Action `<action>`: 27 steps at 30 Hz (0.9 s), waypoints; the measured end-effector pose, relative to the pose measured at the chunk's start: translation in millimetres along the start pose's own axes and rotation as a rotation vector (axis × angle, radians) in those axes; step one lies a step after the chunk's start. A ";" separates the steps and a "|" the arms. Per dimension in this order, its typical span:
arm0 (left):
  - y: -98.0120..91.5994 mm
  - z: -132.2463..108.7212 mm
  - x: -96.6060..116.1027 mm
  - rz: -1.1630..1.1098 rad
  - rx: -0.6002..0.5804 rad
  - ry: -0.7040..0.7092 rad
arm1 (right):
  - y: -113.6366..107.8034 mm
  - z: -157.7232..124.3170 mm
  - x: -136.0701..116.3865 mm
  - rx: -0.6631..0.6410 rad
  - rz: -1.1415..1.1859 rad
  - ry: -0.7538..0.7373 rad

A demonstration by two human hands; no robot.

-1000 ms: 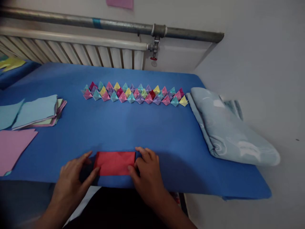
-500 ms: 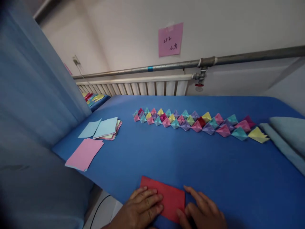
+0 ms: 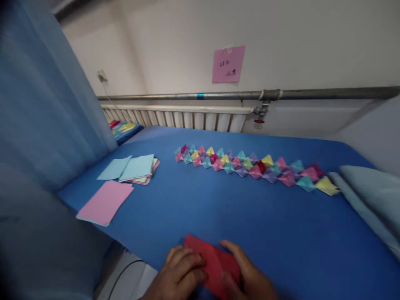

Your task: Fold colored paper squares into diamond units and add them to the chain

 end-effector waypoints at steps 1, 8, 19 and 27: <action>-5.1 1.6 3.5 -0.006 0.027 0.018 | 1.1 -4.3 -2.5 0.003 0.058 0.085; -17.3 7.6 12.4 -0.066 0.085 -0.009 | 20.1 -28.4 -4.2 -0.056 0.517 0.438; -20.7 -4.6 -10.6 -0.021 -0.062 -0.094 | -0.3 -38.8 -9.5 -0.011 -0.271 -0.368; -21.7 2.3 -1.6 -0.005 -0.182 -0.154 | 11.9 -28.9 -9.7 0.033 -0.306 -0.344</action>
Point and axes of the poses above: each hand's wrist, its own z-axis towards the middle knuckle, its own y-axis out of the palm, x = y × z, the point moved 3 cm from there along z, towards the middle knuckle, and after that the axes turned 2 degrees about z, right-handed, at the moved point
